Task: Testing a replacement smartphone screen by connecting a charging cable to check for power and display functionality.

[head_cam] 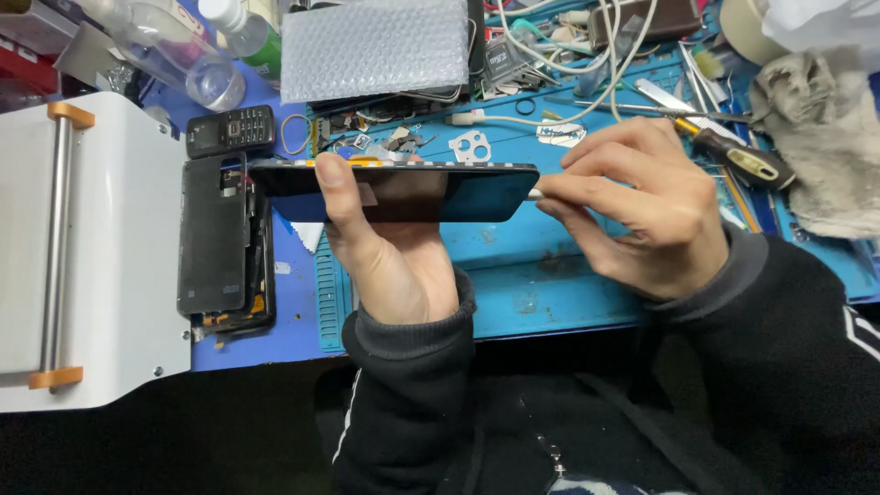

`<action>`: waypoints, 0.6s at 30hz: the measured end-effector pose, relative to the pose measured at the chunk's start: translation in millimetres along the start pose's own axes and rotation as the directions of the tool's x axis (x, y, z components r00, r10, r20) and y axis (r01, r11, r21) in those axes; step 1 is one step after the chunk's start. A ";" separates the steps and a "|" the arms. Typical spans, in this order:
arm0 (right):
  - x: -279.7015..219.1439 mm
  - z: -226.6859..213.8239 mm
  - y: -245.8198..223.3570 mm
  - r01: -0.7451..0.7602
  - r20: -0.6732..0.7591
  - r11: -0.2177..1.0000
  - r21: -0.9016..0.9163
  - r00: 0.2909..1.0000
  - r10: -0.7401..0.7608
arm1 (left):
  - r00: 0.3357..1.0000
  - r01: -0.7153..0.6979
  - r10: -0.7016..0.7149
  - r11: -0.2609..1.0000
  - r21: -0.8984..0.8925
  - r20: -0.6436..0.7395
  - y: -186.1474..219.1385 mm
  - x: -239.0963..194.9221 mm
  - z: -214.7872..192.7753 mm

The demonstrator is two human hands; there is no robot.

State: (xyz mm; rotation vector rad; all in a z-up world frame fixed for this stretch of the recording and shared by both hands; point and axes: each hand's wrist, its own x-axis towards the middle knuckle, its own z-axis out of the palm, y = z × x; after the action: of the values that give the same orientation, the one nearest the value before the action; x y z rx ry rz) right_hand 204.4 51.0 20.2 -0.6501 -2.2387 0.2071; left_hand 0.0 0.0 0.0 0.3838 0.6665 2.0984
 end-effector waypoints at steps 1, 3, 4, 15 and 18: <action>2.5 -0.3 -1.3 0.011 0.002 1.000 -0.007 1.000 -0.011 | 1.000 -0.007 0.007 1.000 -0.011 0.003 0.8 -0.9 5.3; 8.1 -0.1 -4.6 0.014 0.043 0.997 -0.079 0.999 -0.011 | 1.000 0.010 -0.010 1.000 0.001 0.008 4.1 -2.8 15.6; 7.7 -0.4 -4.7 0.028 0.043 0.996 -0.083 0.999 -0.025 | 1.000 -0.001 0.001 1.000 -0.009 0.010 2.2 -5.5 17.1; -8.2 -10.4 -9.3 0.131 0.061 0.970 -0.204 0.991 -0.121 | 0.997 0.009 -0.013 0.999 -0.050 -0.078 -24.2 -26.9 39.6; -11.3 -11.3 -10.4 0.154 0.096 0.938 -0.311 0.987 -0.130 | 0.997 0.011 -0.017 0.997 -0.074 -0.077 -42.6 -24.9 30.5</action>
State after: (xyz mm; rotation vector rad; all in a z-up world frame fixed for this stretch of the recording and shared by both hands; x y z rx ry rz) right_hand 215.1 35.6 24.2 -0.6522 -2.4029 -0.2116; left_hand 57.2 9.4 -1.1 0.2572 0.6328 2.1267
